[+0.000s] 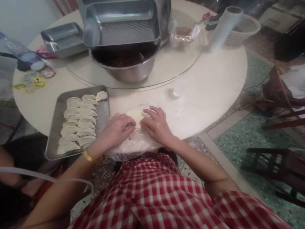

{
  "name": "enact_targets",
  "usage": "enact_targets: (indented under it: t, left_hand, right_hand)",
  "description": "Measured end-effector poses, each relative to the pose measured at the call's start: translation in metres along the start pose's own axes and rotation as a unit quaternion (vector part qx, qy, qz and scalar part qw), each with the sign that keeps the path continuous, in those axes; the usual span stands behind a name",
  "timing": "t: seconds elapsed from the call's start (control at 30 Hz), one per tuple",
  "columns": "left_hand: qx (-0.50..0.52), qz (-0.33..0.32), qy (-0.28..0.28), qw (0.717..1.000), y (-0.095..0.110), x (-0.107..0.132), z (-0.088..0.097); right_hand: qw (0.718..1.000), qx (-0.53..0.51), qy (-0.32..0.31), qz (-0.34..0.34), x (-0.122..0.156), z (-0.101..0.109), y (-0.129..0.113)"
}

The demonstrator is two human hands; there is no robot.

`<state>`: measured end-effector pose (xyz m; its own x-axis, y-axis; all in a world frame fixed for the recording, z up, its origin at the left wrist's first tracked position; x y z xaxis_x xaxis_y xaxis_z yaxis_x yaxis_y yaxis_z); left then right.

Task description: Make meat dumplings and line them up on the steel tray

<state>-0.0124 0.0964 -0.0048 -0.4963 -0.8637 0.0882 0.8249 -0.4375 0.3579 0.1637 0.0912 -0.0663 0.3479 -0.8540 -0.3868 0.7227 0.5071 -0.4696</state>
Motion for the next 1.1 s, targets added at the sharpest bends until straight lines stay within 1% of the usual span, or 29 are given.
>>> enact_targets:
  t: [0.13,0.27,0.37,0.47,0.67,0.73,0.8,0.87,0.9,1.0,1.1]
  left_hand:
    - [-0.046,0.010,-0.012,0.999,0.001,0.007,-0.002]
    - [-0.093,0.038,0.005,0.995,0.000,0.021,-0.004]
    - [-0.083,0.053,0.017,0.995,-0.005,0.031,-0.005]
    - [-0.059,0.055,0.023,0.996,-0.010,0.040,-0.007]
    - [-0.043,0.026,0.016,0.999,-0.013,0.048,-0.016]
    - [-0.037,0.025,0.029,0.999,-0.012,0.048,-0.014]
    - [-0.039,0.025,0.054,0.997,-0.011,0.045,-0.008]
    - [-0.051,0.009,0.072,0.996,-0.011,0.039,0.000]
    - [-0.062,-0.007,0.073,0.995,-0.011,0.035,0.003]
    - [-0.095,-0.056,0.032,0.993,-0.012,0.022,0.012]
    - [-0.122,-0.083,-0.024,0.989,-0.013,0.012,0.017]
  right_hand:
    - [1.000,0.000,0.002,0.007,0.002,0.001,0.000]
    - [0.999,-0.002,0.013,0.030,0.005,0.001,-0.003]
    - [0.999,-0.003,0.012,0.040,0.004,0.000,-0.006]
    - [0.999,-0.004,0.009,0.050,0.001,-0.003,-0.011]
    - [0.998,-0.001,-0.004,0.057,-0.003,-0.006,-0.023]
    - [0.998,0.002,-0.009,0.056,-0.003,-0.007,-0.025]
    - [0.998,0.004,-0.007,0.060,-0.004,-0.007,-0.026]
    - [0.998,0.004,-0.002,0.062,-0.004,-0.006,-0.026]
    - [0.998,0.004,-0.001,0.060,-0.004,-0.006,-0.026]
    - [0.999,0.005,0.000,0.047,-0.003,-0.005,-0.025]
    - [0.999,0.001,0.000,0.039,-0.001,-0.004,-0.024]
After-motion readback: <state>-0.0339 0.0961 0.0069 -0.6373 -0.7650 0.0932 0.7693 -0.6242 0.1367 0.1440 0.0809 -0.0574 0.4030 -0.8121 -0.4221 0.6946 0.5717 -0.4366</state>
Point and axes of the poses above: each hand's wrist, its own x-axis away from the middle knuckle, its own z-axis out of the back of the hand, y = z × x, the point moved 2 cm from there along -x, towards the middle knuckle, and after that the axes turned 2 degrees about -z, right-handed, at the moved point
